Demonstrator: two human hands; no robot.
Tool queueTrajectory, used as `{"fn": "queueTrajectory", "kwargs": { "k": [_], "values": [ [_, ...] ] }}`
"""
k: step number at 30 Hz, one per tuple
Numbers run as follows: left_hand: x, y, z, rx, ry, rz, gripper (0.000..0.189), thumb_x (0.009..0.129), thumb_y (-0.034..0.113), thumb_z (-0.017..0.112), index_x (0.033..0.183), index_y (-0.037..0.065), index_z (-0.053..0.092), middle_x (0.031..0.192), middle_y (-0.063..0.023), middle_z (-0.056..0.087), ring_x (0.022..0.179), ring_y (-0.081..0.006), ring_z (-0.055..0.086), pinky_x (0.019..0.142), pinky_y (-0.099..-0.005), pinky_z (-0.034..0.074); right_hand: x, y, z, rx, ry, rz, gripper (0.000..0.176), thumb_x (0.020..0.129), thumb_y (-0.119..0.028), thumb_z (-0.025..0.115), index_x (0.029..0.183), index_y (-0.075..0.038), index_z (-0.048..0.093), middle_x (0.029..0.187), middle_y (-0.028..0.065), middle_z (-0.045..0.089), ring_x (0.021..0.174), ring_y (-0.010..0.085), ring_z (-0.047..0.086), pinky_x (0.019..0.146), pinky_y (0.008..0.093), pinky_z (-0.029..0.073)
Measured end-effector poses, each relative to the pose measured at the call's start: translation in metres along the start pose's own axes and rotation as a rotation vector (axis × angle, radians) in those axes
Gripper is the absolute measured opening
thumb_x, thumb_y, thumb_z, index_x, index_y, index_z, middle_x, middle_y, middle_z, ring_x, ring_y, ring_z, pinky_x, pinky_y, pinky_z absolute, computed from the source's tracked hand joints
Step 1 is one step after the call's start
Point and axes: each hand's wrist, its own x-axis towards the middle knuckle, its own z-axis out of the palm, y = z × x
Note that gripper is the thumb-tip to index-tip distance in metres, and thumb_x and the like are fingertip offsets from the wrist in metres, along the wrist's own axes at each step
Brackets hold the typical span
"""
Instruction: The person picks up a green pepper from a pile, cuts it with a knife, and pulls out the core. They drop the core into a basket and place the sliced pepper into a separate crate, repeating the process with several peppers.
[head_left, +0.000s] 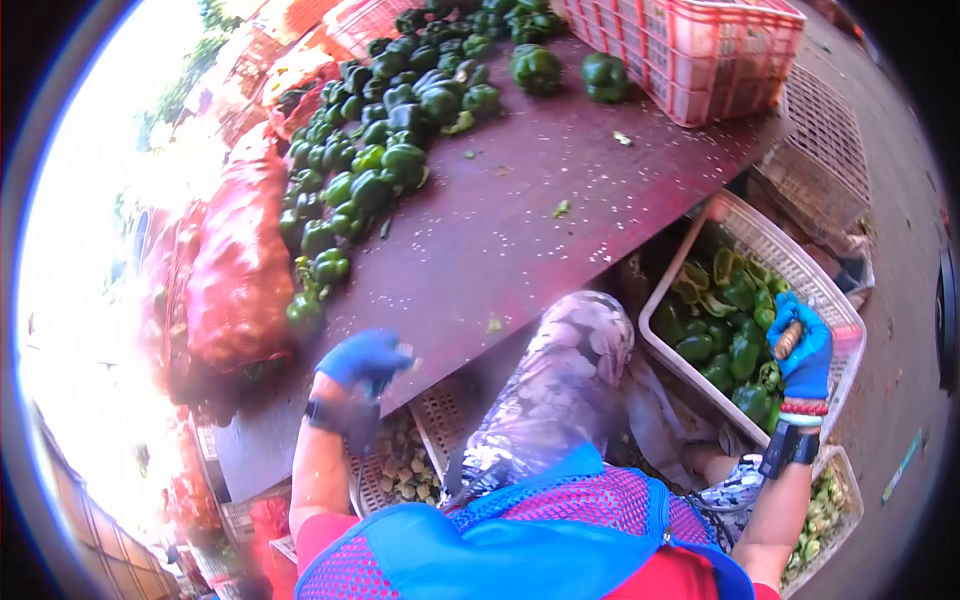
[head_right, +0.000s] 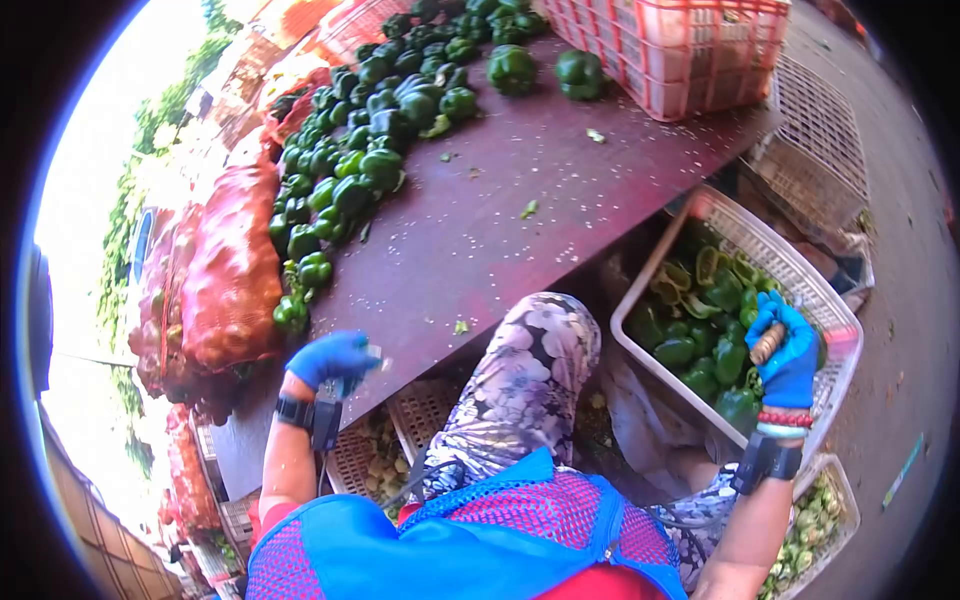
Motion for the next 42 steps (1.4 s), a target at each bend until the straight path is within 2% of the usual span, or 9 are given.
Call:
{"fn": "queueTrajectory", "kwargs": {
  "k": [6,8,11,19,22,31,35,39,42],
  "values": [
    [0.066,-0.044,-0.038,-0.119,0.409,-0.097,0.045,0.082,0.042,0.071,0.085,-0.002,0.066,0.067,-0.0129,0.064,0.058,-0.0231,0.063,0.056,-0.0394,0.05,-0.014,0.035,0.044,-0.137,-0.004,0.05,0.035,0.094,-0.021,0.061,0.126,-0.008,0.06,0.104,0.0133,0.066,0.058,0.0123,0.055,0.052,0.027,0.049],
    [0.132,-0.032,-0.079,-0.233,0.727,0.146,0.045,0.082,0.039,0.072,0.089,-0.002,0.056,0.07,-0.0148,0.064,0.065,-0.025,0.066,0.059,-0.0402,0.051,-0.004,0.041,0.028,-0.119,-0.031,0.133,0.029,0.096,-0.025,0.06,0.12,-0.008,0.062,0.103,0.0115,0.067,0.058,0.0099,0.054,0.052,0.0253,0.048],
    [0.223,-0.008,-0.148,-0.182,1.078,0.354,0.072,0.075,0.044,0.08,0.12,-0.007,0.056,0.105,-0.0214,0.068,0.101,-0.0348,0.065,0.089,-0.0436,0.05,-0.002,0.048,0.035,-0.133,0.116,0.145,0.028,0.097,-0.031,0.06,0.118,-0.011,0.06,0.096,0.0086,0.068,0.056,0.009,0.054,0.049,0.0238,0.046],
    [0.305,0.025,-0.177,-0.557,1.052,0.104,0.086,0.061,0.042,0.088,0.123,-0.003,0.048,0.13,-0.0239,0.053,0.111,-0.0307,0.056,0.093,-0.0413,0.048,0.002,0.054,0.051,-0.27,0.178,0.037,0.037,0.097,-0.031,0.06,0.126,-0.007,0.058,0.088,0.0045,0.063,0.059,0.0089,0.051,0.05,0.023,0.044],
    [0.288,0.058,-0.128,-0.331,1.276,0.342,0.075,0.061,0.027,0.089,0.12,0.002,0.049,0.115,-0.0158,0.055,0.1,-0.0271,0.058,0.09,-0.0386,0.05,0.004,0.063,0.062,-0.379,0.166,-0.006,0.036,0.098,-0.028,0.059,0.126,-0.005,0.058,0.088,0.0039,0.063,0.058,0.0086,0.051,0.05,0.0228,0.045],
    [0.179,0.286,0.032,-0.047,0.61,1.334,0.073,0.067,0.012,0.085,0.128,0.007,0.046,0.137,-0.0196,0.047,0.128,-0.036,0.049,0.104,-0.0409,0.044,-0.017,0.085,0.106,-0.46,-0.399,0.052,0.063,0.089,-0.025,0.073,0.14,-0.003,0.045,0.117,0.0078,0.063,0.076,0.0125,0.063,0.067,0.0284,0.056],
    [0.126,0.357,0.077,0.086,0.336,1.571,0.08,0.071,0.015,0.082,0.139,0.005,0.041,0.145,-0.0243,0.041,0.136,-0.0381,0.042,0.109,-0.0424,0.039,-0.033,0.078,0.123,-0.468,-0.375,-0.308,0.079,0.079,-0.018,0.082,0.145,-0.009,0.039,0.113,0.0047,0.06,0.075,0.0083,0.058,0.061,0.025,0.05],
    [0.122,0.376,0.103,-0.719,-0.164,1.137,0.085,0.089,0.02,0.067,0.153,-0.002,0.014,0.143,-0.0172,0.042,0.133,-0.0286,0.043,0.111,-0.0384,0.036,-0.042,0.047,0.102,-0.413,-0.393,-0.377,0.072,0.077,-0.016,0.083,0.138,-0.011,0.044,0.104,0.0009,0.062,0.068,0.0081,0.056,0.054,0.0228,0.046],
    [0.113,0.383,0.113,-0.775,-0.332,0.933,0.07,0.092,0.021,0.066,0.149,0.001,0.031,0.134,-0.0108,0.054,0.124,-0.0207,0.051,0.106,-0.0332,0.041,-0.053,0.037,0.096,-0.448,-0.389,-0.383,0.076,0.076,-0.006,0.082,0.141,-0.01,0.042,0.115,0.0043,0.062,0.092,0.0134,0.063,0.078,0.0274,0.054]
  ]
}}
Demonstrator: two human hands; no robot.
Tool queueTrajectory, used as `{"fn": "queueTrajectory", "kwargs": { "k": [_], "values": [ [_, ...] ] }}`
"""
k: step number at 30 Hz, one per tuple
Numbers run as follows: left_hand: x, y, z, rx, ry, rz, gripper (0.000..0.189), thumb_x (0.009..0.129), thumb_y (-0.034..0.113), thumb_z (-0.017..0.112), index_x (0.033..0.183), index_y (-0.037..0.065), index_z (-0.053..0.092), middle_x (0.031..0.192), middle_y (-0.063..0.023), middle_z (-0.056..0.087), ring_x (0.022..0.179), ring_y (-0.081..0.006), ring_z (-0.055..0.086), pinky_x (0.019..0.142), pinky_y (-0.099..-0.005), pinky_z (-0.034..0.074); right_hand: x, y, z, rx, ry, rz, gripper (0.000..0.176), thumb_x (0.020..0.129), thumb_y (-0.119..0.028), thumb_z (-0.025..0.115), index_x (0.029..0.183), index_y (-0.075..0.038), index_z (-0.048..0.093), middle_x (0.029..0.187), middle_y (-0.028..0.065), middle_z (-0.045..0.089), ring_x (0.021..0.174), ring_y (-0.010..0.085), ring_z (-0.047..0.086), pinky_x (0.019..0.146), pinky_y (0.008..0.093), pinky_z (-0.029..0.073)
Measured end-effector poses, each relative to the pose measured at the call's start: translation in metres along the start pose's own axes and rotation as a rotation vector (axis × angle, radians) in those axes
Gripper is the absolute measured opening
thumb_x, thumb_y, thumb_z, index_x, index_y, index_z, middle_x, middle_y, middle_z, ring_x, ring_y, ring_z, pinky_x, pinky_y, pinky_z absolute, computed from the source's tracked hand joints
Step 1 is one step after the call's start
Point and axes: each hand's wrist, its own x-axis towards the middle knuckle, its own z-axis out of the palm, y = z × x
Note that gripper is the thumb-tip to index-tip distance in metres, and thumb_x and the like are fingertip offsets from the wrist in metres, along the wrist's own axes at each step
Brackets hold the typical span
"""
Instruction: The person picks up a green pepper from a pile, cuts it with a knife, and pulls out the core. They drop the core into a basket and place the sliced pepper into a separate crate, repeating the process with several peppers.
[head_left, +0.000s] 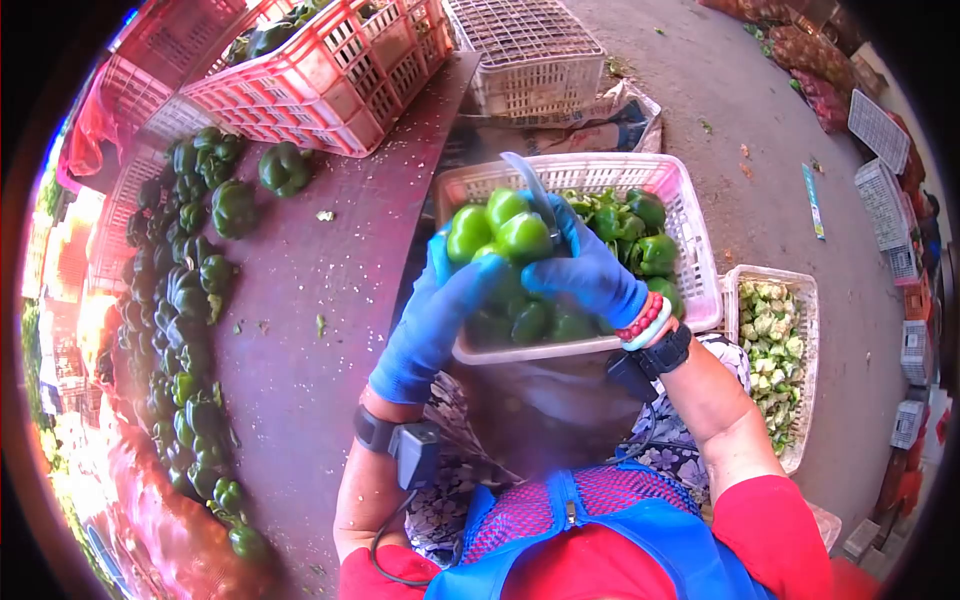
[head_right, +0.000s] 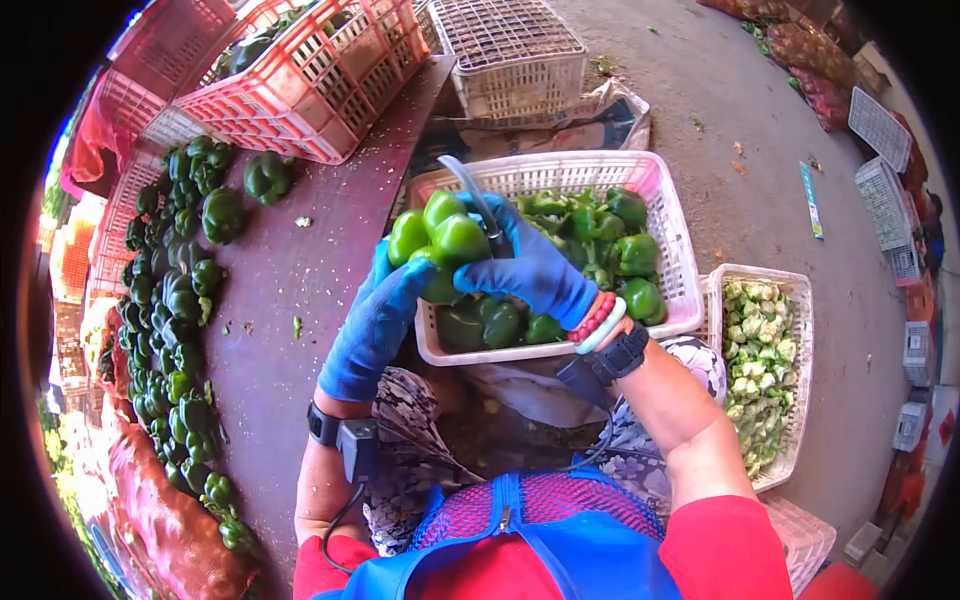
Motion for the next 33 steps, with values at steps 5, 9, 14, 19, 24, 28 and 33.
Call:
{"fn": "queueTrajectory", "kwargs": {
  "k": [5,9,14,19,24,28,33],
  "values": [
    [-0.007,0.003,0.005,-0.088,-0.19,-0.159,0.062,0.092,0.022,0.066,0.146,0.006,0.04,0.132,-0.0071,0.056,0.119,-0.016,0.054,0.103,-0.0311,0.044,-0.014,-0.016,-0.008,-0.583,-0.082,-0.204,0.094,0.067,-0.004,0.086,0.148,-0.009,0.036,0.141,0.0084,0.051,0.132,0.0208,0.047,0.112,0.0369,0.037],
    [-0.003,-0.016,0.005,-0.56,-0.35,-0.181,0.068,0.091,0.022,0.065,0.15,0.004,0.034,0.14,-0.0122,0.051,0.128,-0.0247,0.051,0.107,-0.0385,0.043,-0.013,-0.018,-0.012,-0.789,-0.09,-0.238,0.103,0.064,-0.003,0.085,0.152,-0.008,0.032,0.145,0.0088,0.048,0.135,0.0199,0.044,0.114,0.0368,0.034],
    [0.007,-0.024,-0.007,-0.608,-0.313,-0.116,0.069,0.089,0.019,0.066,0.148,0.004,0.035,0.141,-0.0145,0.05,0.129,-0.0284,0.051,0.108,-0.0412,0.043,-0.007,-0.017,-0.005,-0.82,-0.089,-0.293,0.102,0.064,-0.01,0.086,0.151,-0.007,0.034,0.144,0.0091,0.05,0.132,0.0203,0.046,0.112,0.0367,0.034],
    [0.013,-0.022,-0.002,-0.487,0.001,0.038,0.083,0.079,0.008,0.072,0.15,0.005,0.029,0.136,-0.0126,0.051,0.123,-0.0251,0.054,0.103,-0.0393,0.047,-0.012,-0.013,-0.004,-0.991,0.138,-0.299,0.091,0.073,-0.009,0.08,0.152,-0.006,0.033,0.127,0.0092,0.059,0.098,0.0218,0.063,0.086,0.0377,0.05],
    [0.021,-0.024,0.004,-0.238,0.124,0.119,0.092,0.074,0.006,0.075,0.15,0.005,0.024,0.136,-0.0156,0.047,0.121,-0.0246,0.053,0.1,-0.0375,0.05,-0.012,0.024,0.005,-1.103,0.173,-0.432,0.087,0.081,-0.012,0.068,0.153,0.003,0.02,0.094,0.0228,0.067,0.079,0.0406,0.067,0.073,0.0453,0.053],
    [0.025,-0.031,0.011,-0.042,0.197,0.184,0.087,0.071,0.009,0.079,0.142,0.002,0.029,0.13,-0.0151,0.048,0.116,-0.0234,0.055,0.098,-0.0367,0.049,-0.007,0.037,-0.007,-1.277,0.301,-0.302,0.086,0.08,-0.009,0.065,0.151,0.006,0.018,0.096,0.0271,0.066,0.084,0.0446,0.066,0.075,0.0506,0.053],
    [0.028,-0.043,0.02,0.187,0.279,0.301,0.083,0.069,0.011,0.081,0.137,0.0,0.033,0.125,-0.0142,0.05,0.113,-0.0223,0.055,0.097,-0.036,0.049,-0.007,0.036,-0.005,-1.334,0.336,-0.259,0.085,0.08,-0.009,0.064,0.149,0.007,0.018,0.098,0.0322,0.064,0.088,0.0477,0.064,0.077,0.0537,0.051]
  ]
}}
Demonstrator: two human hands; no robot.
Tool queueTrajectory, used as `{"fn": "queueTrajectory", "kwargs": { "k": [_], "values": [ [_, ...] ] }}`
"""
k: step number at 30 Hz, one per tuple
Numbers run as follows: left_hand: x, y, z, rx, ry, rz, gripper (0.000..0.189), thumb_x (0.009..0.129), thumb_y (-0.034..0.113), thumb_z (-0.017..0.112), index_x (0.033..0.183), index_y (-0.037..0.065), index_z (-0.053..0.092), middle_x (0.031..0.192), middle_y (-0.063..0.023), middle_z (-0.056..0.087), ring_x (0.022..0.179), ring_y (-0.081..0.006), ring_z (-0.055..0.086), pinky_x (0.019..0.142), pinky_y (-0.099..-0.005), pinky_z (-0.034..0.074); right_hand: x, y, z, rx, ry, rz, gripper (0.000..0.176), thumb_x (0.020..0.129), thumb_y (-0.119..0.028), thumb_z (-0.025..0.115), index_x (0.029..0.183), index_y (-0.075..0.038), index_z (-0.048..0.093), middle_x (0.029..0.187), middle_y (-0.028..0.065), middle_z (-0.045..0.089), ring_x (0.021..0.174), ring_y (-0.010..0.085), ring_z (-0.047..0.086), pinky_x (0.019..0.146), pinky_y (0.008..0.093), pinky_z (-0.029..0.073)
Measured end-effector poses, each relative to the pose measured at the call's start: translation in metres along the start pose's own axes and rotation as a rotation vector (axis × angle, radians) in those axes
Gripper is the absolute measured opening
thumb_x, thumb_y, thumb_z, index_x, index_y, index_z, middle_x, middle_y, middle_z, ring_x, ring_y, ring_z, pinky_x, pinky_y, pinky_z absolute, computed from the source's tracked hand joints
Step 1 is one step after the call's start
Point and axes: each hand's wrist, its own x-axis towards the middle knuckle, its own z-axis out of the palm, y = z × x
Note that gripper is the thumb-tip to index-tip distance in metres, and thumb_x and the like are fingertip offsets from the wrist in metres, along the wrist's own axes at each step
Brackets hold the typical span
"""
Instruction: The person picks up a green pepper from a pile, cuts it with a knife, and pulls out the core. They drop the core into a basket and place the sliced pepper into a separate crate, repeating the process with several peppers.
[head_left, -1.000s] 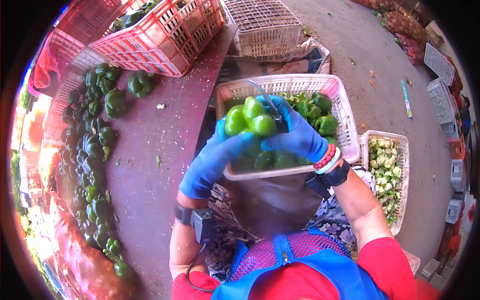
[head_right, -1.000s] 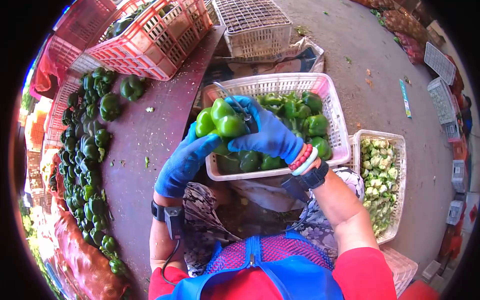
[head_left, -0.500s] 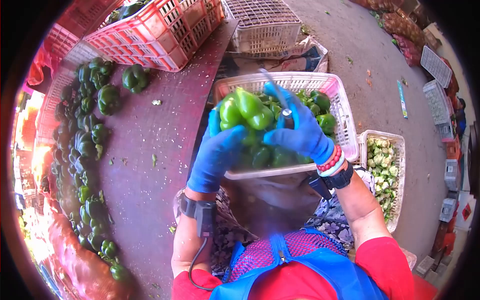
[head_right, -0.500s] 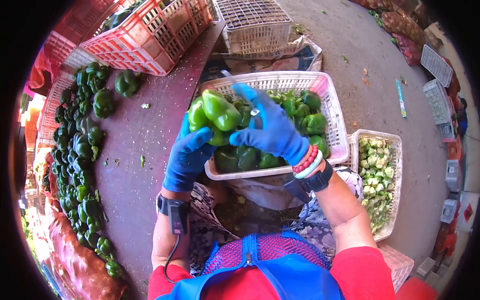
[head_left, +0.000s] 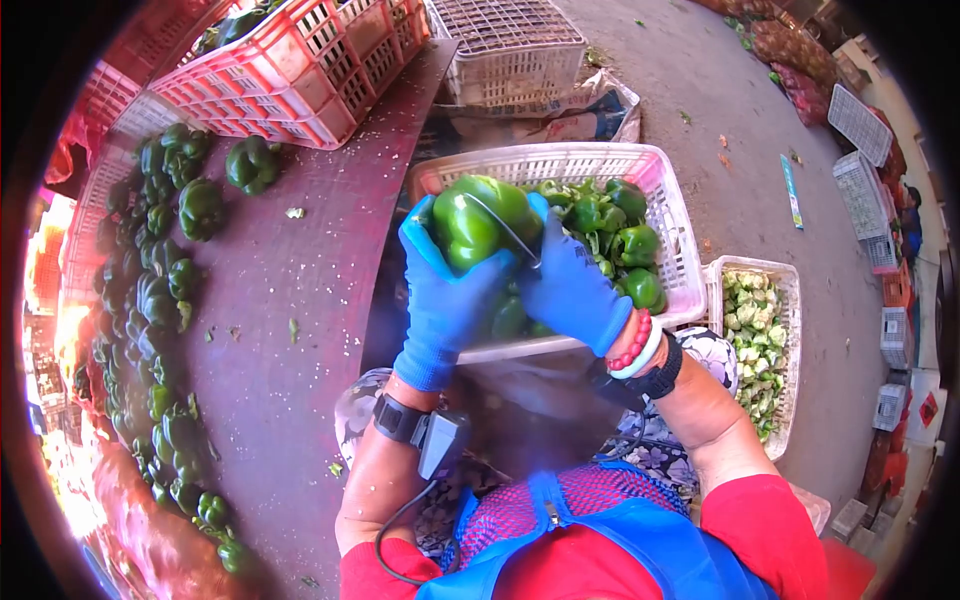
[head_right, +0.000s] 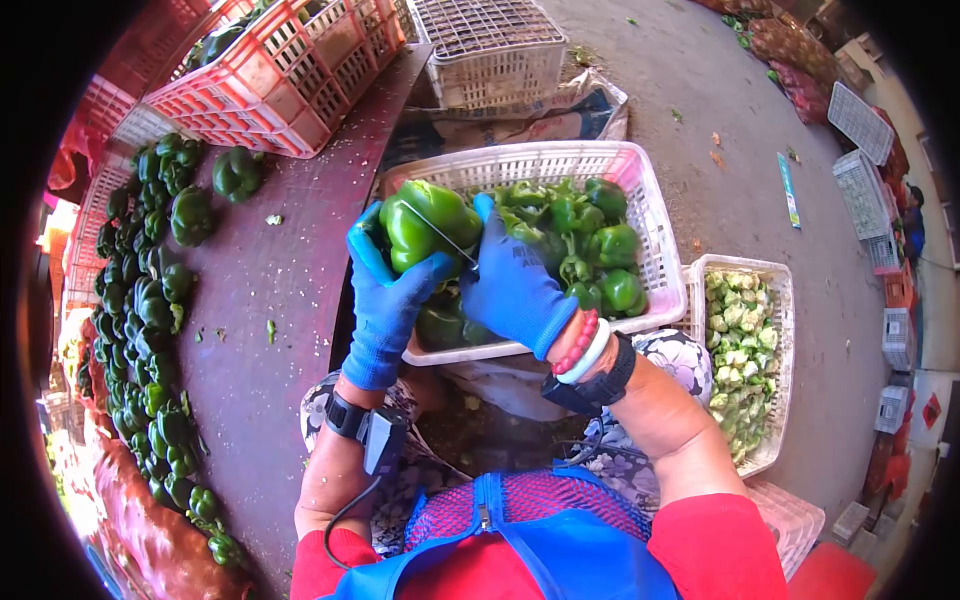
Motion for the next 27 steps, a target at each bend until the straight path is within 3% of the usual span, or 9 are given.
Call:
{"fn": "queueTrajectory", "kwargs": {
  "k": [3,6,7,11,14,15,21,24,27],
  "values": [
    [0.002,0.013,0.0,-0.213,-0.059,-0.134,0.076,0.072,0.011,0.079,0.135,0.001,0.036,0.124,-0.0138,0.053,0.11,-0.0208,0.057,0.094,-0.0347,0.051,0.003,-0.007,-0.011,-0.022,-0.079,0.075,0.086,0.079,-0.008,0.065,0.15,0.005,0.017,0.106,0.0327,0.062,0.096,0.0477,0.063,0.082,0.0522,0.051],
    [0.0,0.009,0.0,-0.386,-0.075,-0.184,0.07,0.077,0.011,0.076,0.135,0.001,0.037,0.124,-0.0139,0.054,0.109,-0.0203,0.058,0.092,-0.0345,0.053,0.002,0.01,0.005,0.077,-0.049,0.024,0.086,0.079,-0.008,0.065,0.15,0.001,0.019,0.116,0.0321,0.06,0.107,0.0461,0.06,0.09,0.0488,0.05],
    [-0.001,0.005,-0.001,-0.302,-0.034,-0.217,0.067,0.08,0.011,0.074,0.135,0.001,0.037,0.124,-0.0141,0.055,0.109,-0.0203,0.059,0.092,-0.0349,0.053,0.002,0.01,0.008,0.111,-0.055,0.034,0.085,0.079,-0.008,0.065,0.15,0.0,0.02,0.12,0.0316,0.058,0.112,0.0452,0.059,0.093,0.0472,0.049],
    [0.001,0.0,0.0,-0.208,-0.047,-0.202,0.068,0.08,0.012,0.075,0.135,0.001,0.037,0.124,-0.0138,0.055,0.11,-0.0204,0.058,0.092,-0.0349,0.053,0.005,0.0,-0.006,0.107,-0.182,0.177,0.082,0.079,-0.007,0.066,0.148,0.001,0.024,0.12,0.0306,0.059,0.113,0.0446,0.059,0.094,0.046,0.049],
    [0.002,-0.005,0.0,-0.167,-0.092,-0.155,0.069,0.081,0.013,0.077,0.136,0.001,0.037,0.125,-0.0137,0.055,0.11,-0.0202,0.058,0.093,-0.0343,0.052,0.008,0.012,-0.001,0.132,-0.112,0.085,0.079,0.08,-0.008,0.067,0.147,0.0,0.026,0.12,0.0297,0.059,0.113,0.0443,0.059,0.094,0.0458,0.049],
    [0.001,-0.001,0.002,-0.223,-0.108,-0.065,0.071,0.079,0.014,0.079,0.136,0.001,0.037,0.125,-0.0132,0.055,0.11,-0.0201,0.058,0.094,-0.0344,0.052,0.009,0.016,0.006,0.143,0.026,-0.092,0.078,0.081,-0.008,0.066,0.147,-0.001,0.027,0.121,0.029,0.059,0.111,0.0451,0.059,0.093,0.0462,0.05],
    [0.007,0.001,-0.001,-0.179,-0.038,-0.254,0.067,0.079,0.016,0.081,0.129,0.0,0.04,0.119,-0.013,0.057,0.103,-0.0175,0.061,0.087,-0.031,0.055,0.007,0.023,0.02,0.129,-0.049,-0.086,0.078,0.081,-0.008,0.066,0.147,0.0,0.026,0.12,0.029,0.06,0.109,0.0468,0.059,0.091,0.0475,0.05],
    [0.01,-0.001,-0.001,-0.193,-0.039,-0.174,0.064,0.08,0.016,0.081,0.126,0.0,0.041,0.117,-0.0132,0.057,0.1,-0.0162,0.062,0.083,-0.029,0.055,0.003,0.005,0.006,0.191,-0.127,0.095,0.076,0.081,-0.009,0.066,0.146,0.0,0.027,0.119,0.029,0.061,0.109,0.0463,0.06,0.091,0.0478,0.05],
    [0.011,0.006,0.001,-0.164,-0.043,-0.192,0.064,0.078,0.016,0.083,0.126,0.0,0.041,0.118,-0.0133,0.056,0.101,-0.0166,0.061,0.085,-0.03,0.054,0.004,-0.004,-0.003,0.151,-0.058,0.098,0.072,0.08,-0.01,0.066,0.143,-0.001,0.031,0.117,0.0289,0.062,0.107,0.0458,0.061,0.09,0.0481,0.051]
  ]
}}
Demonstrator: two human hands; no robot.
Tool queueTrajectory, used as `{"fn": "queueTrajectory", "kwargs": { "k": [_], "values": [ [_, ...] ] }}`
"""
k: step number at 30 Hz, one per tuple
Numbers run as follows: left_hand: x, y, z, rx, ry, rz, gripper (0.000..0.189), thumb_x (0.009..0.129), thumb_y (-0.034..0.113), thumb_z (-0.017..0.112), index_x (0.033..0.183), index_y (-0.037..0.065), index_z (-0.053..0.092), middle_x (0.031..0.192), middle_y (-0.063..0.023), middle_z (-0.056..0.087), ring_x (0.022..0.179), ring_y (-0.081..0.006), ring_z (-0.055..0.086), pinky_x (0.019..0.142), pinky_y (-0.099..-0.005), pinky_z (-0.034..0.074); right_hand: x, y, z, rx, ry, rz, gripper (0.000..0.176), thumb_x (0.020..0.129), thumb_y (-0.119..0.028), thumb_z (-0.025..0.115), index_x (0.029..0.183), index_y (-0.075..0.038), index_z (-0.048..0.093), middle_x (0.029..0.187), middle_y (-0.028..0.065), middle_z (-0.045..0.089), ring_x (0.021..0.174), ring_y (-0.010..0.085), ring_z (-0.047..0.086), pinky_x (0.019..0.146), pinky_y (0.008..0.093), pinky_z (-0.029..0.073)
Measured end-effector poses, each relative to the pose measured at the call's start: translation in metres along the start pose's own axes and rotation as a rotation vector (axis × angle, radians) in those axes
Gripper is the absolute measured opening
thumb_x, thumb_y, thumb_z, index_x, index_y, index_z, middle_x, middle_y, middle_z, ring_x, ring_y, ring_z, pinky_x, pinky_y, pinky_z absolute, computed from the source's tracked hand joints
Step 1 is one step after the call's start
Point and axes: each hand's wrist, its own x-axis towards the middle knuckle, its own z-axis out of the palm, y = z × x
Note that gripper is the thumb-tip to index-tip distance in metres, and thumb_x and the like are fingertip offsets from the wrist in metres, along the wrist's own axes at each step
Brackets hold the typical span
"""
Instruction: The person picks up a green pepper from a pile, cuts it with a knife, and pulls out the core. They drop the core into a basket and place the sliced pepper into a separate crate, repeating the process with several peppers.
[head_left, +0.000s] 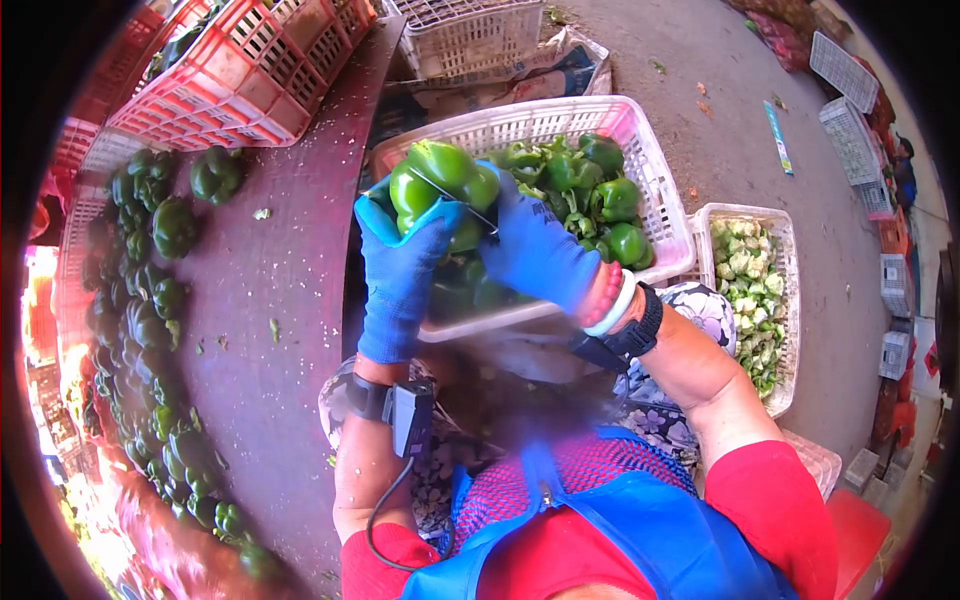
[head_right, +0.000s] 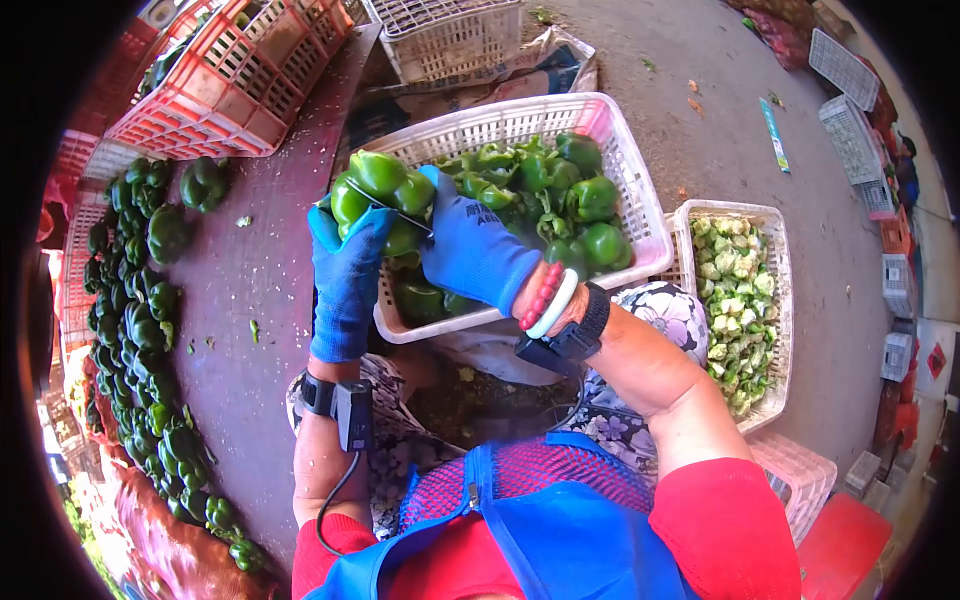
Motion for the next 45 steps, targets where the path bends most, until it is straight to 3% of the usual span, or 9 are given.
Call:
{"fn": "queueTrajectory", "kwargs": {
  "k": [3,6,15,20,31,35,36,40,45],
  "values": [
    [0.002,-0.009,0.002,0.094,0.032,0.138,0.07,0.076,0.019,0.085,0.128,0.0,0.042,0.12,-0.0128,0.056,0.106,-0.0181,0.059,0.091,-0.0322,0.052,0.001,-0.029,-0.018,-0.016,-0.145,0.285,0.067,0.08,-0.012,0.065,0.138,0.0,0.034,0.116,0.0298,0.061,0.108,0.0448,0.061,0.089,0.0484,0.051],
    [-0.006,-0.008,0.008,0.534,0.042,0.45,0.067,0.081,0.018,0.08,0.133,0.001,0.042,0.122,-0.0104,0.055,0.109,-0.0181,0.056,0.096,-0.0336,0.048,0.007,0.011,0.004,-0.155,-0.137,-0.097,0.062,0.081,-0.014,0.064,0.135,-0.001,0.038,0.114,0.0303,0.061,0.104,0.0445,0.062,0.088,0.0491,0.051],
    [0.001,0.019,-0.008,0.029,0.165,0.277,0.057,0.085,0.016,0.076,0.129,0.001,0.044,0.121,-0.0109,0.054,0.107,-0.0184,0.057,0.094,-0.0337,0.049,-0.021,0.024,0.001,-0.167,-0.12,0.204,0.053,0.084,-0.012,0.059,0.134,-0.001,0.046,0.096,0.0249,0.067,0.084,0.0452,0.065,0.077,0.0475,0.054],
    [-0.004,0.02,-0.021,-0.014,0.017,0.043,0.059,0.085,0.02,0.075,0.131,0.0,0.044,0.12,-0.0109,0.056,0.107,-0.0187,0.058,0.095,-0.0341,0.05,-0.013,0.03,-0.02,0.596,-0.131,0.124,0.082,0.084,-0.04,0.078,0.147,-0.005,0.04,0.128,0.0133,0.062,0.111,0.0157,0.06,0.096,0.0325,0.048],
    [-0.011,-0.006,0.009,0.211,-0.307,0.09,0.063,0.073,0.016,0.077,0.129,0.004,0.049,0.117,-0.01,0.061,0.106,-0.0173,0.06,0.094,-0.0331,0.049,-0.008,0.003,-0.06,0.802,-0.359,0.031,0.105,0.075,-0.02,0.081,0.158,-0.007,0.019,0.148,0.0091,0.042,0.136,0.0186,0.039,0.115,0.0332,0.027],
    [-0.004,-0.001,0.007,0.03,-0.391,0.014,0.068,0.068,0.011,0.074,0.131,0.005,0.048,0.12,-0.0085,0.059,0.109,-0.0178,0.058,0.096,-0.0324,0.047,-0.007,-0.003,-0.075,0.882,-0.392,0.068,0.109,0.074,-0.02,0.078,0.159,-0.008,0.011,0.146,0.0083,0.042,0.131,0.0193,0.043,0.11,0.0321,0.034],
    [-0.005,0.001,0.007,-0.053,-0.404,-0.036,0.07,0.067,0.011,0.074,0.132,0.005,0.048,0.121,-0.0085,0.059,0.11,-0.0181,0.057,0.097,-0.0322,0.047,-0.011,-0.007,-0.071,0.994,-0.285,0.018,0.085,0.077,-0.026,0.075,0.15,-0.005,0.037,0.126,0.0051,0.055,0.114,0.0141,0.052,0.098,0.0287,0.043],
    [-0.003,0.0,0.002,-0.357,-0.46,-0.184,0.065,0.073,0.018,0.067,0.134,0.004,0.048,0.124,-0.0101,0.059,0.113,-0.0226,0.059,0.1,-0.0339,0.047,-0.016,0.024,-0.076,1.091,-0.399,0.25,0.072,0.081,-0.027,0.068,0.145,-0.004,0.044,0.121,0.0076,0.06,0.105,0.0143,0.06,0.085,0.0267,0.05],
    [0.0,-0.023,-0.013,-0.571,-0.194,-0.242,0.056,0.08,0.023,0.067,0.13,0.003,0.054,0.123,-0.0187,0.062,0.114,-0.0313,0.061,0.098,-0.0425,0.051,-0.019,0.029,-0.066,1.472,-0.312,0.118,0.081,0.081,-0.039,0.067,0.145,0.001,0.04,0.128,0.0209,0.058,0.112,0.029,0.062,0.101,0.0442,0.049]
  ]
}}
